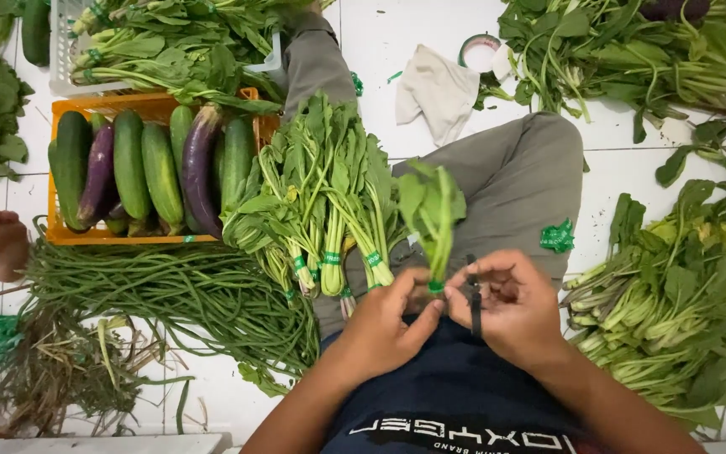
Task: The person is bundling leafy green vegetables by hand, wrapping them with green tape and cutting the tape with scissors while sitting on the floor.
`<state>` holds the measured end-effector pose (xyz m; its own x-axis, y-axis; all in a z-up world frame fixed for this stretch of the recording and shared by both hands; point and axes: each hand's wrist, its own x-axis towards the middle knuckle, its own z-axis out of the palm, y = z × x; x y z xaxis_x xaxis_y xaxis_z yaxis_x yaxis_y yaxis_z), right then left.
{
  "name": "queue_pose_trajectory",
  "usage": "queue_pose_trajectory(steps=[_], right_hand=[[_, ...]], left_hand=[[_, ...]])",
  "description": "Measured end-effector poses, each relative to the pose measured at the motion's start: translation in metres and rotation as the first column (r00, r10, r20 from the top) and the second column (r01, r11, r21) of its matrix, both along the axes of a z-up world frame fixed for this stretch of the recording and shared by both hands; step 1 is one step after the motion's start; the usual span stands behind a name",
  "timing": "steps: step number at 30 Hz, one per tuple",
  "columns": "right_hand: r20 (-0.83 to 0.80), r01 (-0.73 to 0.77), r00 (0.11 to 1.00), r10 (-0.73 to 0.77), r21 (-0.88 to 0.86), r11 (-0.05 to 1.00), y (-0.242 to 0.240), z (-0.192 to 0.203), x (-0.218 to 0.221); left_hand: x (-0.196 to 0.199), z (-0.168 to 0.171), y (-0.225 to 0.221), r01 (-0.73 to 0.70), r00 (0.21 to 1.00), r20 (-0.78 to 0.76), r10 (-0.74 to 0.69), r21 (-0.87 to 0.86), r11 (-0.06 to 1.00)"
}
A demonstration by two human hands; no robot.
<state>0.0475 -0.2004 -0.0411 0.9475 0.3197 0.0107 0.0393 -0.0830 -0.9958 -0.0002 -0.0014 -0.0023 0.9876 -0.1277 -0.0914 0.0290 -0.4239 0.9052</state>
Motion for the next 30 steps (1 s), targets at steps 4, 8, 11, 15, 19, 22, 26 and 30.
queue_pose_trajectory(steps=[4,8,11,15,19,22,26,30], right_hand=[[-0.087,0.012,0.996,-0.004,0.093,0.996,0.000,0.006,0.004],[-0.103,0.028,0.995,-0.013,0.150,0.988,0.002,0.003,0.005],[-0.121,0.022,0.993,0.002,0.202,0.979,0.001,0.000,0.003],[-0.070,0.075,0.995,-0.067,0.124,0.989,0.010,0.002,0.003],[-0.091,0.116,0.991,-0.103,0.154,0.981,0.013,-0.005,0.007],[-0.107,0.052,0.994,-0.027,0.244,0.968,0.002,-0.010,0.015],[-0.140,0.046,0.990,-0.005,0.290,0.956,-0.014,-0.023,0.023],[-0.212,0.120,0.975,-0.072,0.221,0.968,-0.063,-0.049,0.043]], left_hand=[[0.001,-0.002,0.002,0.027,0.988,-0.142,-0.065,-0.257,0.966],[-0.001,-0.036,0.006,-0.021,0.872,-0.352,-0.341,-0.722,0.692],[0.001,-0.040,0.007,-0.102,0.841,-0.337,-0.423,-0.867,0.488],[0.005,-0.039,0.004,-0.027,0.971,-0.215,-0.106,-0.540,0.841],[0.005,-0.047,-0.001,-0.172,0.982,-0.160,0.101,-0.532,0.829],[-0.003,-0.070,0.002,-0.196,0.935,-0.311,-0.169,-0.853,0.485],[-0.014,-0.093,0.014,-0.314,0.883,-0.359,-0.302,-0.931,0.188],[-0.009,-0.076,0.037,-0.421,0.872,-0.397,-0.287,-0.907,-0.025]])
